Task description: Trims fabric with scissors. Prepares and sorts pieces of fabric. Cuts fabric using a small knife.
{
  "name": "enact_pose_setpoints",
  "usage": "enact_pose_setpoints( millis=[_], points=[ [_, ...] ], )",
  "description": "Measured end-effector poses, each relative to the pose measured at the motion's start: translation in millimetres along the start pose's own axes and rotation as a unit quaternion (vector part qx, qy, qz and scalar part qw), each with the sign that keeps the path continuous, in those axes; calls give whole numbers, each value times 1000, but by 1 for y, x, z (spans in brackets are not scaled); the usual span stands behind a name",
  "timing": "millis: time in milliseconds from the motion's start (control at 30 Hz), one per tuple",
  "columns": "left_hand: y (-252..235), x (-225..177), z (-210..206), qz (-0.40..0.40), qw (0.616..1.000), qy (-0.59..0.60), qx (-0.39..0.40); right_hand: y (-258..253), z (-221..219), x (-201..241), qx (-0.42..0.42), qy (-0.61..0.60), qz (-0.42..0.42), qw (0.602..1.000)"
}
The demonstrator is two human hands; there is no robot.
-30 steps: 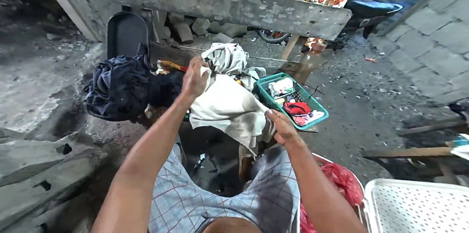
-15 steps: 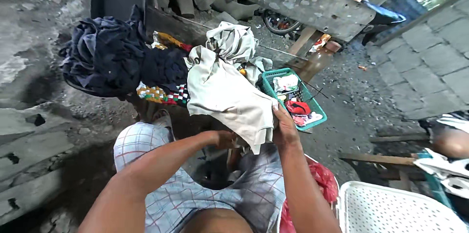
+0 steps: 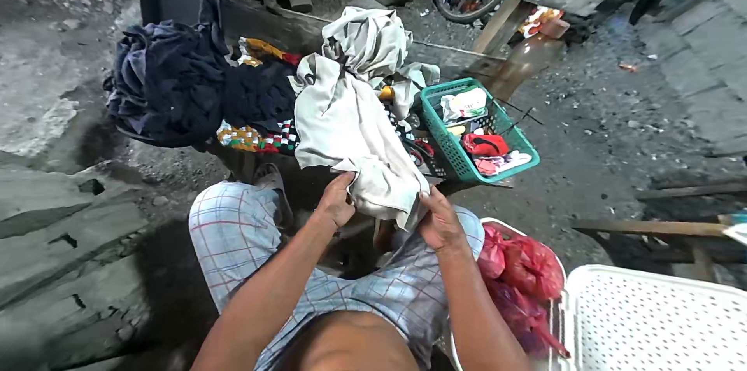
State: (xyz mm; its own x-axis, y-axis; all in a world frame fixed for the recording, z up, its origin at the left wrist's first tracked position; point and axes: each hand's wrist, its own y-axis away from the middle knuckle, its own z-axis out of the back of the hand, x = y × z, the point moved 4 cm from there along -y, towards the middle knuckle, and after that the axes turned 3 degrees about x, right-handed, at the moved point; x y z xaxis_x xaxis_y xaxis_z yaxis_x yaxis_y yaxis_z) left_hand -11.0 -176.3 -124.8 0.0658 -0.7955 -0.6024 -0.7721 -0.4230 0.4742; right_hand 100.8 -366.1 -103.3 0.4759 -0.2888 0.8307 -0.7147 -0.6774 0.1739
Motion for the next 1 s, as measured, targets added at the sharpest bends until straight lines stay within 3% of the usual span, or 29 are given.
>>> enact_pose_setpoints(
  millis=[433, 667, 733, 833, 1000],
  points=[
    [27, 43, 12, 86, 996, -35, -5, 5, 9, -4, -83, 27, -29, 996],
    [22, 53, 23, 73, 994, -71, -44, 5, 15, 0, -68, 34, -20, 997],
    [23, 55, 33, 31, 988, -131, -69, 6, 13, 2, -68, 40, -21, 997],
    [25, 46, 39, -110, 940, -319, -52, 5, 5, 9, -52, 28, -16, 998],
    [50, 29, -7, -300, 789, -533, 61, 4, -6, 13, -25, 29, -7, 999]
  ],
)
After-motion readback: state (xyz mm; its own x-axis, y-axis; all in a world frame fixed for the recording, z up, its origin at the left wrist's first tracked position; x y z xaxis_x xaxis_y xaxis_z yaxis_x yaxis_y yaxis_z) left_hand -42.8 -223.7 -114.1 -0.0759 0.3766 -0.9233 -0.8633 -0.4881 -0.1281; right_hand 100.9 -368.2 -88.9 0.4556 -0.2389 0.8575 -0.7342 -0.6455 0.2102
